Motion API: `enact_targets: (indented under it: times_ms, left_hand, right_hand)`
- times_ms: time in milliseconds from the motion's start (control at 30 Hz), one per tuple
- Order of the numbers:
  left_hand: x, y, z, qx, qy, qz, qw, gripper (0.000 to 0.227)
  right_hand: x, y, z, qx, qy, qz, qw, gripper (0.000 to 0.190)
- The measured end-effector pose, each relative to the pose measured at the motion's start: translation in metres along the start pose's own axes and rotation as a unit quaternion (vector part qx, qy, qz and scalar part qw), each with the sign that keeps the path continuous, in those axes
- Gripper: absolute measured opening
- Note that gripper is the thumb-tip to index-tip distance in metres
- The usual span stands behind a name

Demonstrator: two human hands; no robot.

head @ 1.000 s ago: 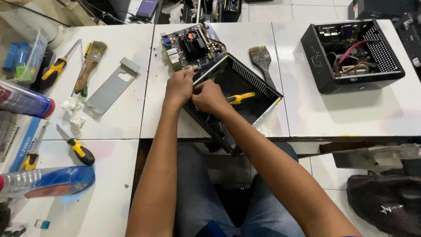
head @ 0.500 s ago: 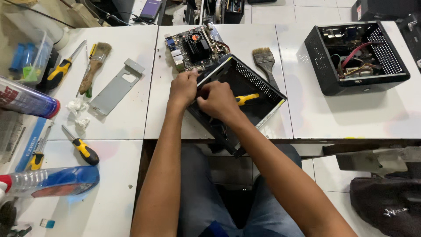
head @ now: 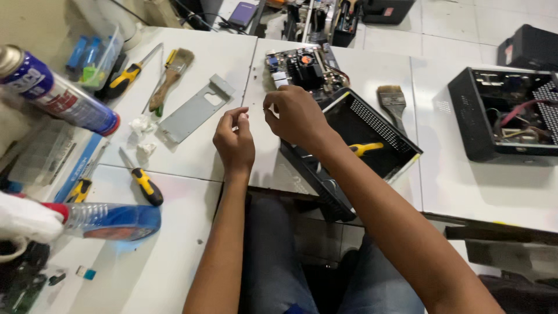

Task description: The person cleans the inside of a computer case using a brush and then uses a screwdriver to remove screws from the case. The person removes a small circuit board from the case.

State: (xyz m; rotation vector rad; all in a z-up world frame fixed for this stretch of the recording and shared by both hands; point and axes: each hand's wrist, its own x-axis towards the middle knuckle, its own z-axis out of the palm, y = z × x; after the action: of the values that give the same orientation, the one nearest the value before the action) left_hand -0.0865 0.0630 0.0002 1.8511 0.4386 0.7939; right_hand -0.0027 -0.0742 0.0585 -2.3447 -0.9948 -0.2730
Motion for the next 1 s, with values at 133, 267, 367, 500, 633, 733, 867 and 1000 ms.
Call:
enact_targets:
  times_ms: [133,267,367,500,633,733,867,1000]
  left_hand:
    - [0.016,-0.031,-0.019,0.053,0.002,-0.001,0.999,0.024]
    - [0.019,-0.040,-0.020,-0.012,0.050,0.000,0.999,0.020]
    - [0.020,-0.044,-0.026,-0.075,0.082,-0.014,0.994,0.022]
    - [0.019,-0.047,-0.027,-0.116,0.092,-0.016,0.989,0.022]
    - [0.020,-0.050,-0.026,-0.099,0.092,-0.002,0.991,0.021]
    - [0.019,-0.050,-0.026,-0.090,0.090,-0.001,0.992,0.021]
    - [0.019,-0.057,-0.024,-0.087,0.089,0.007,0.992,0.020]
    - [0.017,-0.059,-0.022,-0.058,0.091,0.020,0.994,0.019]
  right_hand:
    - [0.038,0.003,0.047,-0.073,-0.072,0.002,0.995,0.011]
    - [0.061,0.004,0.076,-0.101,-0.175,-0.016,0.979,0.005]
    - [0.067,-0.004,0.083,-0.099,-0.204,-0.023,0.974,0.008]
    - [0.062,-0.017,0.071,-0.102,-0.233,-0.037,0.966,0.005]
    - [0.057,-0.012,0.058,-0.083,-0.238,-0.056,0.966,0.012]
    - [0.047,-0.006,0.023,-0.021,-0.229,-0.059,0.972,0.026]
    - [0.005,0.004,-0.069,0.070,-0.123,-0.053,0.988,0.026]
    - [-0.070,0.056,-0.138,-0.044,-0.060,0.031,0.997,0.015]
